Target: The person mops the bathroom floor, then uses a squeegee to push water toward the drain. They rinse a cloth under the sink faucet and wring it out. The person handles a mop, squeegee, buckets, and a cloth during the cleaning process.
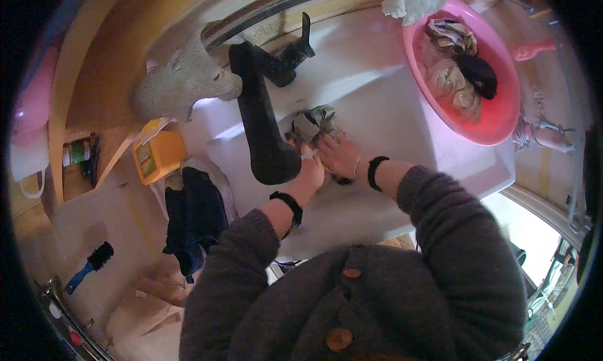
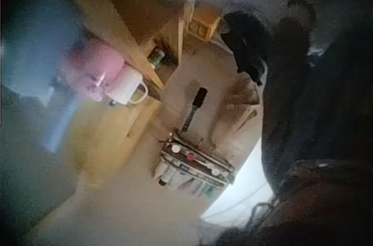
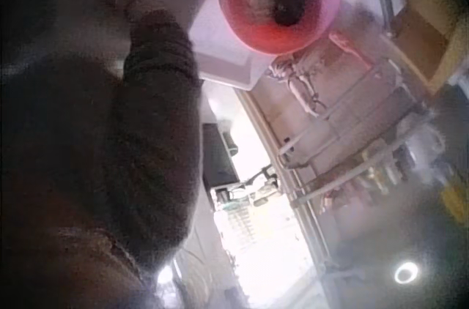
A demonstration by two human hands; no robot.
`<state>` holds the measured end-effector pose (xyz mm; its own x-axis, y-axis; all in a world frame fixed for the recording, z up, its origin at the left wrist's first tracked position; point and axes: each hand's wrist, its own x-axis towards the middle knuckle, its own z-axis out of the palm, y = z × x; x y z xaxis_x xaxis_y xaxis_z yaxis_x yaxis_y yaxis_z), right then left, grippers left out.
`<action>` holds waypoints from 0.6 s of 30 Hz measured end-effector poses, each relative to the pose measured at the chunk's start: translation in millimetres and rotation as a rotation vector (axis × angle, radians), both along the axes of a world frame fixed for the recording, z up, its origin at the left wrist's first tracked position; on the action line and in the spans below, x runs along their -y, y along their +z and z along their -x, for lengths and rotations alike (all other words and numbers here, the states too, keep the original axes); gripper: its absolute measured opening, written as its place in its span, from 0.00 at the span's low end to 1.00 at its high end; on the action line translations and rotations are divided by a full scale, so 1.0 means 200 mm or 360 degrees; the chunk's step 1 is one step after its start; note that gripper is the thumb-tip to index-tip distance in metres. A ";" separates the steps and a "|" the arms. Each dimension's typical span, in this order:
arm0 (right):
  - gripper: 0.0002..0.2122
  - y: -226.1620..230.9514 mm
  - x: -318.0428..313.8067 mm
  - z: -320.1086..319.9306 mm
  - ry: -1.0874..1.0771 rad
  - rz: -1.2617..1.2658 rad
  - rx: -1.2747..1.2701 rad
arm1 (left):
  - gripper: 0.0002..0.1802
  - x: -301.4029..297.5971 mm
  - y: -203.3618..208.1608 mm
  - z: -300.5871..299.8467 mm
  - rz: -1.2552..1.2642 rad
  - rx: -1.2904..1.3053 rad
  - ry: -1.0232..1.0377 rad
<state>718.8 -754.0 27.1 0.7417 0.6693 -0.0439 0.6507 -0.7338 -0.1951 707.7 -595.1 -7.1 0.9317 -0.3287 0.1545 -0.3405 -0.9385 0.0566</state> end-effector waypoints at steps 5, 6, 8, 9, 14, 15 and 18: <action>0.23 -0.02 0.01 -0.24 0.0035 -0.0374 -0.0212 | 0.18 -0.21 0.06 -0.39 0.1473 -0.1723 0.0529; 0.21 0.02 0.05 -0.23 -0.0202 -0.0544 -0.0177 | 0.19 -0.24 0.09 -0.43 0.1832 -0.1977 0.0714; 0.18 0.11 0.09 -0.21 -0.0709 -0.0980 -0.0012 | 0.21 -0.25 0.11 -0.44 0.2311 -0.2032 0.1038; 0.18 0.15 0.11 -0.20 -0.0993 -0.1116 -0.0239 | 0.21 -0.24 0.11 -0.43 0.2509 -0.1939 0.1078; 0.20 0.19 -0.04 -0.28 -0.1519 -0.2405 -0.1618 | 0.22 -0.06 0.10 -0.33 0.2870 -0.1420 0.0873; 0.20 0.18 -0.08 -0.26 -0.1457 -0.2765 -0.1909 | 0.22 -0.05 0.13 -0.31 0.2932 -0.1464 0.0944; 0.21 0.15 -0.02 -0.11 -0.1193 -0.1821 -0.1283 | 0.22 -0.02 0.20 -0.21 0.2412 -0.1156 0.0827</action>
